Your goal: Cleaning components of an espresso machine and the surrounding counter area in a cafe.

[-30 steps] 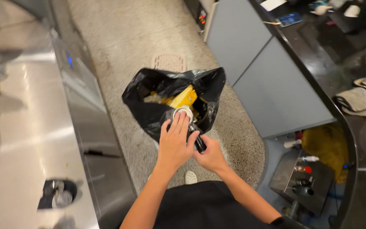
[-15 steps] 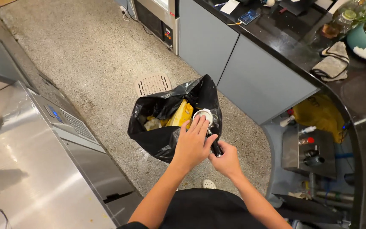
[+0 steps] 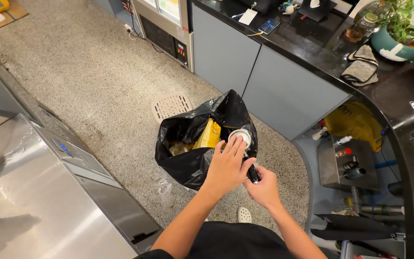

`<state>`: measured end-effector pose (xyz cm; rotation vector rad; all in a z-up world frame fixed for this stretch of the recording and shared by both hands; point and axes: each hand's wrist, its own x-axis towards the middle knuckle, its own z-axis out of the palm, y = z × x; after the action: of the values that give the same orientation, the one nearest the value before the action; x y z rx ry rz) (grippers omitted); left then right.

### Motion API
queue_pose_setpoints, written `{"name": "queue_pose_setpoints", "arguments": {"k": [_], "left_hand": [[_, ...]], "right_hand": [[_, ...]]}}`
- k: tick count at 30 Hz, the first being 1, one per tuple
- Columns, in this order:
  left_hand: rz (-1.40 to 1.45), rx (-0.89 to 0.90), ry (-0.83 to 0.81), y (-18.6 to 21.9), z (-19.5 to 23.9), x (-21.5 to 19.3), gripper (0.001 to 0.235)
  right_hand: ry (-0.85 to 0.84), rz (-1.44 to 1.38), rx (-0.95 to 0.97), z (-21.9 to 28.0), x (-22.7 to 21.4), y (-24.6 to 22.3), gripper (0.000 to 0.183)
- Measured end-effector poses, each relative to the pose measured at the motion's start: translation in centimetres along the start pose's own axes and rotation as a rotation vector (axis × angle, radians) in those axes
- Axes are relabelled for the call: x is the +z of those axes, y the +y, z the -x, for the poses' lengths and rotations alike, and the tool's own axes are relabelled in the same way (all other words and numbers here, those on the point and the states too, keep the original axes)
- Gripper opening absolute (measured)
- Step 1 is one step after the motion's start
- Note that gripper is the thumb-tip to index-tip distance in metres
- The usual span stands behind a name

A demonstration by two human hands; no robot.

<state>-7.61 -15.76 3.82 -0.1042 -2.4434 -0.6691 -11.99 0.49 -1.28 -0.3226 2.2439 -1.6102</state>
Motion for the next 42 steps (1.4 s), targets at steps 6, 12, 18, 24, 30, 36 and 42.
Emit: {"name": "queue_pose_setpoints", "arguments": {"k": [6, 12, 18, 24, 30, 36, 42], "left_hand": [[0.036, -0.011, -0.026, 0.2, 0.3, -0.5, 0.054], [0.119, -0.021, -0.002, 0.5, 0.3, -1.5, 0.049], [0.150, -0.062, -0.004, 0.4, 0.5, -1.4, 0.048], [0.144, -0.072, -0.004, 0.5, 0.4, -1.0, 0.048], [0.149, -0.075, -0.009, 0.7, 0.2, -0.4, 0.048], [0.148, -0.068, -0.025, 0.8, 0.0, 0.2, 0.049], [0.163, -0.066, -0.037, 0.7, 0.1, 0.7, 0.051]], "right_hand": [[0.043, 0.036, 0.057, 0.8, 0.1, -1.3, 0.019], [0.077, 0.003, 0.001, 0.7, -0.4, -0.4, 0.019], [0.056, 0.007, -0.004, 0.5, -0.9, -0.4, 0.017], [0.059, 0.024, -0.005, 0.1, -1.4, -0.3, 0.019], [0.074, 0.049, -0.006, 0.1, -1.9, 0.2, 0.018], [0.077, 0.004, 0.015, 0.1, -2.2, 0.7, 0.019], [0.094, -0.004, 0.010, 0.0, -2.2, 1.5, 0.020]]}}
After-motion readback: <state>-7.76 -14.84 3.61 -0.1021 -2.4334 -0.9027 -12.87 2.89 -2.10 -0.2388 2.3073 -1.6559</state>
